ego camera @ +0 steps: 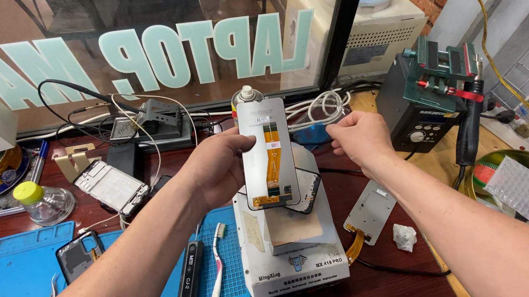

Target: The person disassembles a smartphone, removes the battery and internal components, then reassembles the device by reconnecting the display and other parts. They use a prying tool and a cleaning cloth during the process.

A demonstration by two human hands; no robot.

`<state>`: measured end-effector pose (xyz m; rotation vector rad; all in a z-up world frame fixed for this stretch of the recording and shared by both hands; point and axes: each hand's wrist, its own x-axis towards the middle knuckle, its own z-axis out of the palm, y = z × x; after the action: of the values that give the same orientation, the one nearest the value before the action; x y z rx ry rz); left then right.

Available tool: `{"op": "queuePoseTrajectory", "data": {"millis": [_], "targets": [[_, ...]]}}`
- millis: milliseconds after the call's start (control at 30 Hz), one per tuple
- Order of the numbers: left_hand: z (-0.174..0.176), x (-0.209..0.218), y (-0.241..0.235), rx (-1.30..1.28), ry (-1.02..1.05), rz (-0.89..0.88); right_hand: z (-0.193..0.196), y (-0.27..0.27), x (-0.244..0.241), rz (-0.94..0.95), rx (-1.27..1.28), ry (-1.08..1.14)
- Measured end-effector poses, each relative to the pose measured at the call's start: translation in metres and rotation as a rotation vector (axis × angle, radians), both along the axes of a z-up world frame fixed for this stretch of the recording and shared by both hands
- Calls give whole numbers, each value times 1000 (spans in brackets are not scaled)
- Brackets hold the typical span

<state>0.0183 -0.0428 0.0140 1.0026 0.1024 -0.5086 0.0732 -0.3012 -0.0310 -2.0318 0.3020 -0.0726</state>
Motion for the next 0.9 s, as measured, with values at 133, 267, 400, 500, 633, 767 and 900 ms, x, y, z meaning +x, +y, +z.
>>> {"op": "queuePoseTrajectory", "data": {"millis": [133,267,400,500,633,767,900], "targets": [[-3,2,-4,-20,15,23,-7,-1,2,65,4,-6],[-6,4,-5,-18,26,36,-8,-2,0,104,97,-3],[-4,4,-3,6,7,41,-8,-3,-3,88,33,69],[1,2,-4,-91,-20,28,-10,-5,-2,61,-33,78],[8,-3,-5,13,11,69,-15,-8,3,78,-32,-9],[8,-3,-4,19,10,61,-17,-10,2,64,-203,-91],[7,-1,-4,-30,42,60,-12,-7,-2,-15,-141,56]]}}
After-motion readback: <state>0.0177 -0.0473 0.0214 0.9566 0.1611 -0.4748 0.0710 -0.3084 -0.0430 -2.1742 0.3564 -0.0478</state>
